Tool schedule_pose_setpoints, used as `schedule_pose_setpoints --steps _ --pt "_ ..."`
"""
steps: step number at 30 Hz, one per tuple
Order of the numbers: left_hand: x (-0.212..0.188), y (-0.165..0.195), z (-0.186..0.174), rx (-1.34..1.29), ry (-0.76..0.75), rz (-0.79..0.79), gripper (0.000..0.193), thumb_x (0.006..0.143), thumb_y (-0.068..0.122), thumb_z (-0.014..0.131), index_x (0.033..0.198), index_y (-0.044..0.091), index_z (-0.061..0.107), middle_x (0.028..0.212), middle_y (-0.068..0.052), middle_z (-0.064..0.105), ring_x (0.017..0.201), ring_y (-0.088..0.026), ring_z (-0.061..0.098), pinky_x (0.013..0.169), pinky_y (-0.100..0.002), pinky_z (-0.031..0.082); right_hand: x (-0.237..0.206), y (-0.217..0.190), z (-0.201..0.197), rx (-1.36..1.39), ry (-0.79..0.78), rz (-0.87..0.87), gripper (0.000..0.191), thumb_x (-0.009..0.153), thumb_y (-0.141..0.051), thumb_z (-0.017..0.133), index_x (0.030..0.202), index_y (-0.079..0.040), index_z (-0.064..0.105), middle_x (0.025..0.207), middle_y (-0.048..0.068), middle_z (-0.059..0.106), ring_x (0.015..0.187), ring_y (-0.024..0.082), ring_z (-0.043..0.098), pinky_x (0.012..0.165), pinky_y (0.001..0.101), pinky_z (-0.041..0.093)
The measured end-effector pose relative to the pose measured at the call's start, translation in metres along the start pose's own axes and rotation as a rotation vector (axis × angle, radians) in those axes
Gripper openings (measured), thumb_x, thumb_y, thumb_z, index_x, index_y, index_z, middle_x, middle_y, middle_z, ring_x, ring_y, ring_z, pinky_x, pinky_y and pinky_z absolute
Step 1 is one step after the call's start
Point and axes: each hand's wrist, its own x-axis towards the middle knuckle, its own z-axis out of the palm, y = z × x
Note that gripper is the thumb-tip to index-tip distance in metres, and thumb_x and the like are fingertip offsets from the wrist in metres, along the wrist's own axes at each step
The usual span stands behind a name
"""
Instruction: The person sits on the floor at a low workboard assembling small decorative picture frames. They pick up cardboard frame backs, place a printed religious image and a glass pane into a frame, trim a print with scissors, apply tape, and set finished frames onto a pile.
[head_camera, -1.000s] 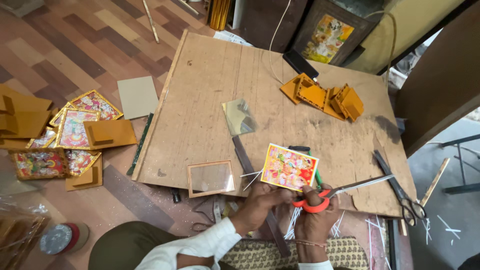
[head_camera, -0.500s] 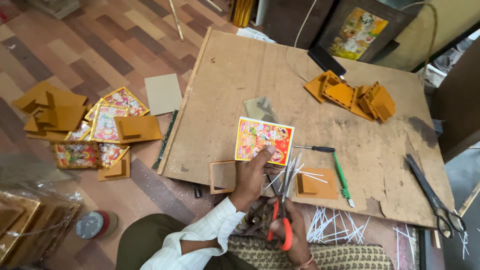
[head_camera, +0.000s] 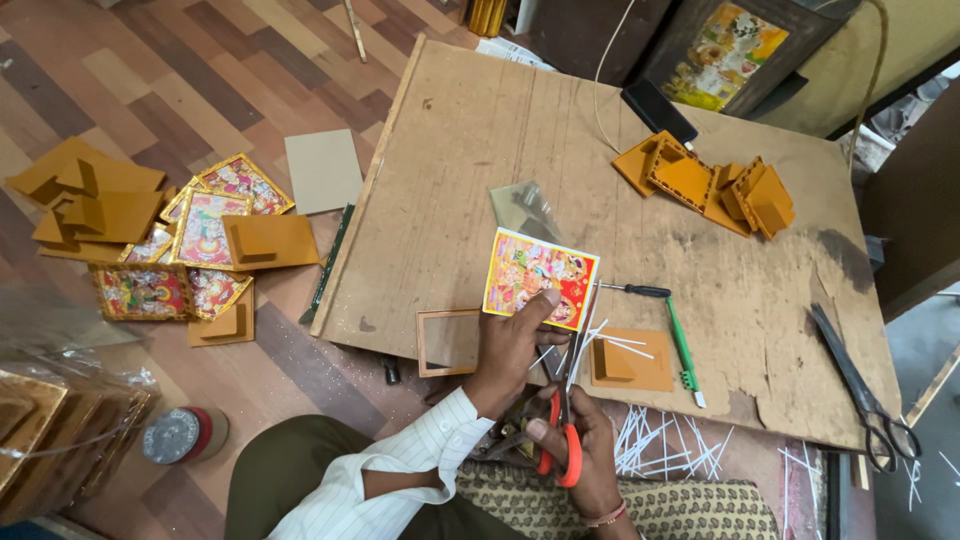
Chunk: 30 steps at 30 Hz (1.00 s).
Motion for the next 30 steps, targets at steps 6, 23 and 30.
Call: schedule_pose_setpoints --steps 6,23,30 --pt "-0.001 -0.004 0.000 0.022 -0.017 -0.002 0.030 0.095 0.018 0.068 0.117 -0.003 0.068 0.101 -0.010 0.076 0.081 -0.017 0.076 0.062 -0.030 0.064 0.000 -0.001 0.000 -0.076 0.035 -0.014 0.034 0.080 -0.009 0.082 0.109 -0.001 0.065 0.078 0.000 0.062 0.065 0.006 0.055 0.054 0.0233 0.047" --pt "-0.004 -0.005 0.004 -0.026 -0.032 -0.017 0.028 0.095 0.017 0.068 0.117 -0.002 0.067 0.101 -0.010 0.075 0.080 -0.017 0.075 0.061 -0.031 0.064 -0.003 0.006 0.005 -0.016 0.161 0.059 0.034 0.078 -0.002 0.082 0.108 -0.001 0.066 0.059 -0.002 0.061 0.045 0.004 0.048 0.042 0.0217 0.035" --pt "-0.003 -0.005 0.003 -0.025 -0.044 -0.036 0.028 0.094 0.016 0.068 0.115 -0.002 0.067 0.099 -0.011 0.075 0.077 -0.018 0.074 0.060 -0.031 0.063 -0.001 0.014 0.004 -0.044 0.177 0.038 0.036 0.076 -0.001 0.083 0.108 -0.001 0.067 0.062 -0.002 0.061 0.050 0.003 0.048 0.044 0.0217 0.036"
